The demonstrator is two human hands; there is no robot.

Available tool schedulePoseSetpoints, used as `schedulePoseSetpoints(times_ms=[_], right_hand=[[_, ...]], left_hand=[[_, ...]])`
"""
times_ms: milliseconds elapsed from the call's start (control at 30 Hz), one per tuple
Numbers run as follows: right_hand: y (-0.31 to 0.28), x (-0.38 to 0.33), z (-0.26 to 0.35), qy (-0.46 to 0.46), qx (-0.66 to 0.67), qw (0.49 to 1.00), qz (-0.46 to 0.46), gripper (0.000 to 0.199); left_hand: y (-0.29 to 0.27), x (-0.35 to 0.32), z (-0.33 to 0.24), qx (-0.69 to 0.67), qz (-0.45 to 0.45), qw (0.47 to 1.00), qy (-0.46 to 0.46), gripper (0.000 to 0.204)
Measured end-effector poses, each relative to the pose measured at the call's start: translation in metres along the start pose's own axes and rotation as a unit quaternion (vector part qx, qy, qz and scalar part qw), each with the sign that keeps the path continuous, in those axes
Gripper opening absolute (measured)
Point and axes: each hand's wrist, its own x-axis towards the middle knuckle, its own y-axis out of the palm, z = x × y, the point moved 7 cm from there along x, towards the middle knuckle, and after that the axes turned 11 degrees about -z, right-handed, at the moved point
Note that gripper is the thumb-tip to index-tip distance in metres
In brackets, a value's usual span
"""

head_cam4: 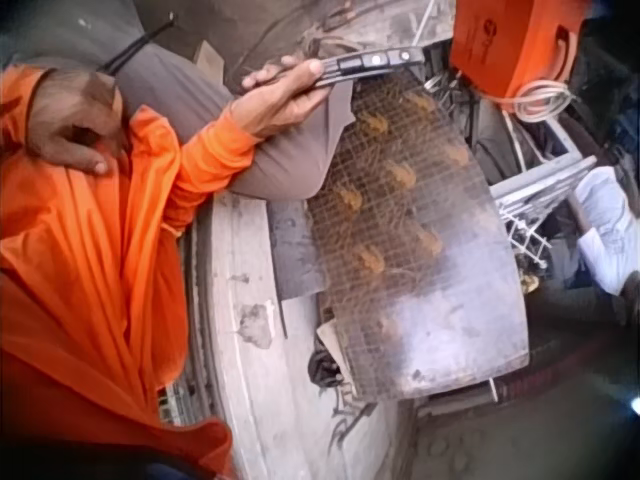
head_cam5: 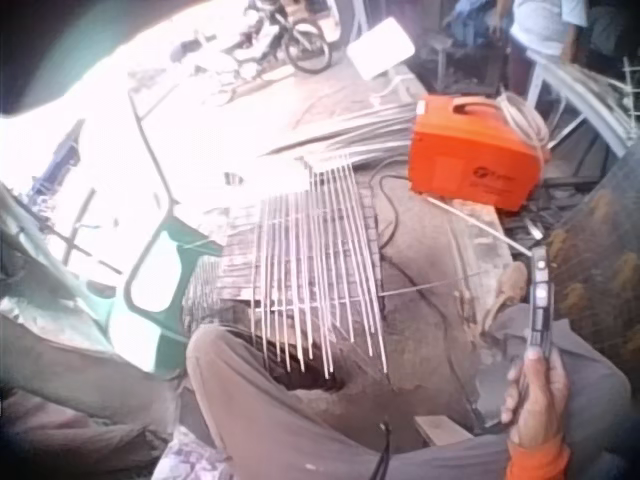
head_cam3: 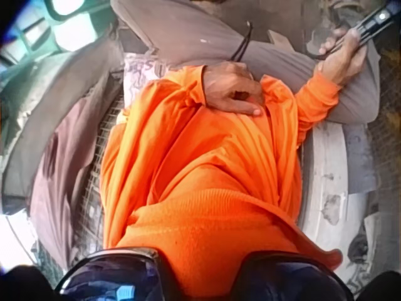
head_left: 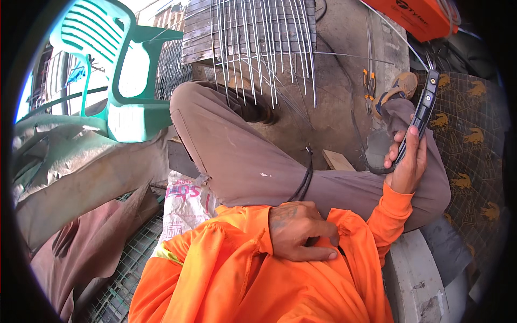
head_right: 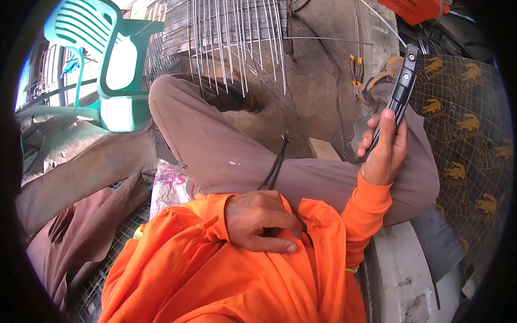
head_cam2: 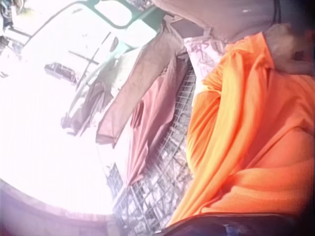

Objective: Welding metal rods to create or repair a grid structure.

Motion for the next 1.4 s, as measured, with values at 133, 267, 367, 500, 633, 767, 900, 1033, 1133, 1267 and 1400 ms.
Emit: schedulePoseSetpoints(times_ms=[133,267,367,500,633,767,900,1033,1133,1267,1400], right_hand=[[-0.003,0.003,-0.003,0.011,-0.002,1.000,-0.014,0.031],[0.002,-0.002,-0.002,0.007,-0.008,1.000,-0.007,0.034],[-0.003,-0.006,0.002,-0.042,0.005,0.999,0.000,0.042],[-0.002,-0.012,-0.012,-0.126,0.115,0.975,-0.145,0.061],[-0.015,-0.010,-0.002,0.003,0.253,0.967,0.022,0.074],[-0.008,-0.030,0.013,-0.110,0.133,0.983,-0.059,0.073],[-0.007,-0.015,0.018,-0.015,0.129,0.966,-0.222,0.051],[-0.016,-0.007,0.025,-0.083,0.167,0.959,-0.214,0.044],[-0.015,-0.005,0.027,-0.103,0.165,0.961,-0.197,0.041],[-0.019,-0.007,0.028,-0.109,0.170,0.963,-0.181,0.041],[-0.018,-0.012,0.027,-0.113,0.163,0.963,-0.184,0.044]], left_hand=[[-0.014,0.011,-0.004,0.095,-0.082,0.982,0.138,0.021],[-0.046,0.015,-0.022,0.131,-0.282,0.933,0.183,0.020],[-0.046,0.055,-0.006,-0.349,-0.244,0.905,-0.015,0.032],[-0.022,0.120,-0.018,-0.415,-0.218,0.882,0.039,0.035],[0.004,0.133,-0.029,-0.177,-0.341,0.894,0.228,0.031],[0.004,0.119,-0.032,-0.211,-0.267,0.916,0.212,0.023],[0.018,0.108,-0.009,-0.319,-0.184,0.925,0.089,0.022],[0.028,0.089,0.016,-0.380,-0.138,0.915,0.014,0.022],[0.025,0.056,0.046,-0.244,-0.076,0.963,-0.080,0.021],[-0.011,0.025,0.054,-0.187,-0.075,0.976,-0.078,0.020],[-0.074,-0.005,0.040,-0.053,-0.299,0.951,0.061,0.019]])
